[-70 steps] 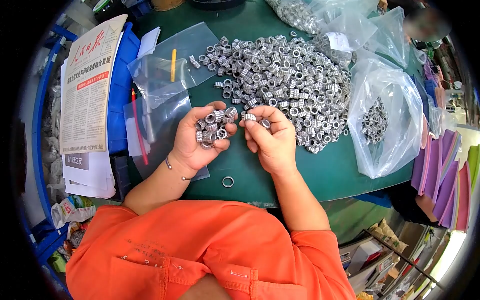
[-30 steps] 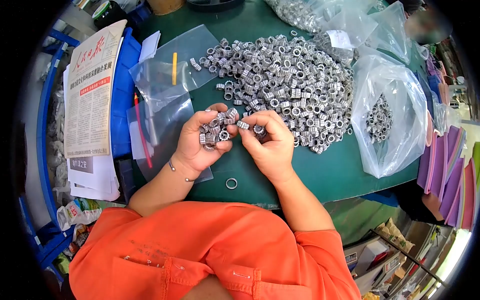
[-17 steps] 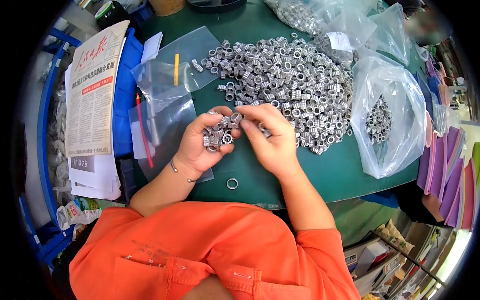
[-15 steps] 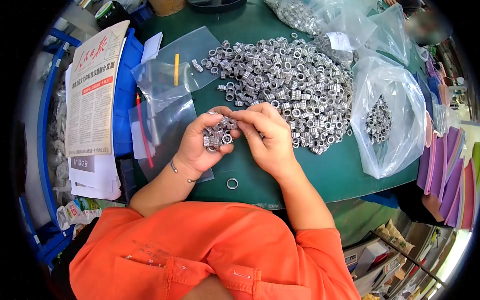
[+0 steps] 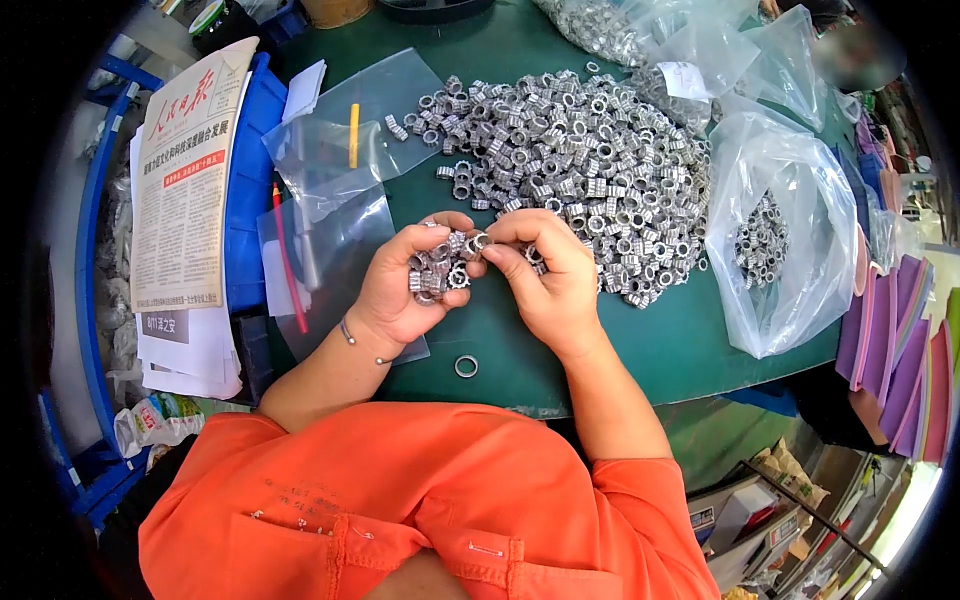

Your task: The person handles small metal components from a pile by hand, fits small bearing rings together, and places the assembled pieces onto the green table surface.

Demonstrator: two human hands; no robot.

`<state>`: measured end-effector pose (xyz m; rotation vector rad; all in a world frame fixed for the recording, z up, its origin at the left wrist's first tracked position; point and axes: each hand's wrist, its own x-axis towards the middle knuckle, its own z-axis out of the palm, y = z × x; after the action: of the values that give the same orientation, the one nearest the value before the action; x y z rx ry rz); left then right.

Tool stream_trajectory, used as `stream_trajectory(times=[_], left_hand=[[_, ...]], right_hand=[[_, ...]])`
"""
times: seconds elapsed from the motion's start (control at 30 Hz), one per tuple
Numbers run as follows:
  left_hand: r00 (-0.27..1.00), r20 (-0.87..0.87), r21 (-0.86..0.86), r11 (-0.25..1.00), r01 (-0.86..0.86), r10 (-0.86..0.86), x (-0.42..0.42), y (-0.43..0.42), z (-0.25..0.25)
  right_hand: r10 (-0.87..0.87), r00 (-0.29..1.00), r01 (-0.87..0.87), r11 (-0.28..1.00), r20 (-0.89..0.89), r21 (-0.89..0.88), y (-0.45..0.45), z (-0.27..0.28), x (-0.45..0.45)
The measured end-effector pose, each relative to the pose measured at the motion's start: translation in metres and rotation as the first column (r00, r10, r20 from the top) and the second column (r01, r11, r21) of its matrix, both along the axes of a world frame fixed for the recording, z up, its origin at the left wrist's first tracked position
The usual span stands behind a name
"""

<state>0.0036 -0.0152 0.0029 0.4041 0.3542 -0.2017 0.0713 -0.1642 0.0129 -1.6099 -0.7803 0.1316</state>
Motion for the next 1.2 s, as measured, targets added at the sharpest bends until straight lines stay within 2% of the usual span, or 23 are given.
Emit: stream_trajectory(times=[0.03, 0.07, 0.13, 0.2, 0.27, 0.3, 0.33, 0.4, 0.43, 0.57, 0.73, 0.87, 1.03, 1.17, 1.2], left_hand=[[1.0, -0.001, -0.001, 1.0, 0.0, 0.0, 0.0, 0.0, -0.001], [1.0, -0.007, -0.008, 1.0, -0.01, 0.01, -0.001, 0.0, -0.002], [1.0, -0.013, -0.015, 1.0, -0.02, 0.02, 0.0, 0.0, -0.001], [1.0, -0.015, 0.074, 0.997, 0.001, 0.0, 0.0, 0.0, 0.002], [1.0, 0.0, 0.057, 0.998, -0.003, 0.003, 0.0, 0.002, 0.0], [1.0, 0.015, 0.038, 0.999, -0.006, 0.005, 0.0, 0.002, -0.001], [1.0, 0.015, 0.037, 0.999, -0.005, 0.004, 0.0, 0.001, -0.001], [1.0, -0.016, 0.049, 0.999, 0.004, -0.003, 0.0, 0.001, 0.002], [1.0, -0.014, 0.049, 0.999, 0.001, -0.001, 0.0, 0.001, 0.001], [1.0, -0.003, 0.007, 1.0, -0.013, 0.013, -0.001, 0.002, -0.001], [1.0, 0.012, -0.018, 1.0, -0.014, 0.015, 0.0, 0.003, -0.001], [1.0, 0.011, -0.031, 0.999, -0.014, 0.014, 0.0, 0.003, -0.002], [1.0, 0.012, -0.037, 0.999, -0.023, 0.023, 0.001, 0.003, -0.004], [1.0, 0.016, -0.027, 0.999, -0.022, 0.022, 0.0, 0.003, -0.003], [1.0, 0.019, -0.007, 1.0, -0.014, 0.014, 0.001, 0.003, -0.002]], right_hand=[[-0.016, 0.993, 0.014, 1.0, -0.119, -0.018, 0.0, 0.003, -0.002], [-0.016, 0.993, 0.014, 1.0, -0.12, -0.019, 0.0, 0.002, -0.002], [0.016, 0.997, -0.008, 0.994, 0.071, -0.11, 0.001, -0.002, -0.001], [0.019, 0.999, -0.015, 0.995, 0.039, -0.098, -0.001, -0.003, -0.001], [0.016, 0.973, 0.008, 0.995, -0.232, 0.101, -0.003, -0.008, -0.001], [0.054, 0.964, -0.006, 0.983, -0.259, 0.182, -0.004, -0.011, 0.001], [0.053, 0.964, -0.005, 0.983, -0.259, 0.181, -0.005, -0.009, -0.001], [0.23, 0.753, 0.031, 0.923, -0.616, 0.383, -0.007, -0.002, -0.004], [0.291, 0.709, 0.033, 0.896, -0.642, 0.442, -0.006, -0.005, -0.005], [0.425, 0.631, -0.009, 0.841, -0.649, 0.542, -0.008, -0.01, -0.003], [0.347, 0.726, -0.036, 0.881, -0.594, 0.472, -0.005, -0.008, -0.005], [0.362, 0.708, -0.046, 0.88, -0.606, 0.472, -0.007, -0.011, -0.003], [0.364, 0.754, -0.046, 0.86, -0.547, 0.509, -0.001, -0.007, -0.004], [0.36, 0.667, -0.018, 0.883, -0.653, 0.469, -0.008, -0.009, -0.002], [0.239, 0.752, 0.003, 0.931, -0.614, 0.366, -0.007, -0.008, -0.003]])
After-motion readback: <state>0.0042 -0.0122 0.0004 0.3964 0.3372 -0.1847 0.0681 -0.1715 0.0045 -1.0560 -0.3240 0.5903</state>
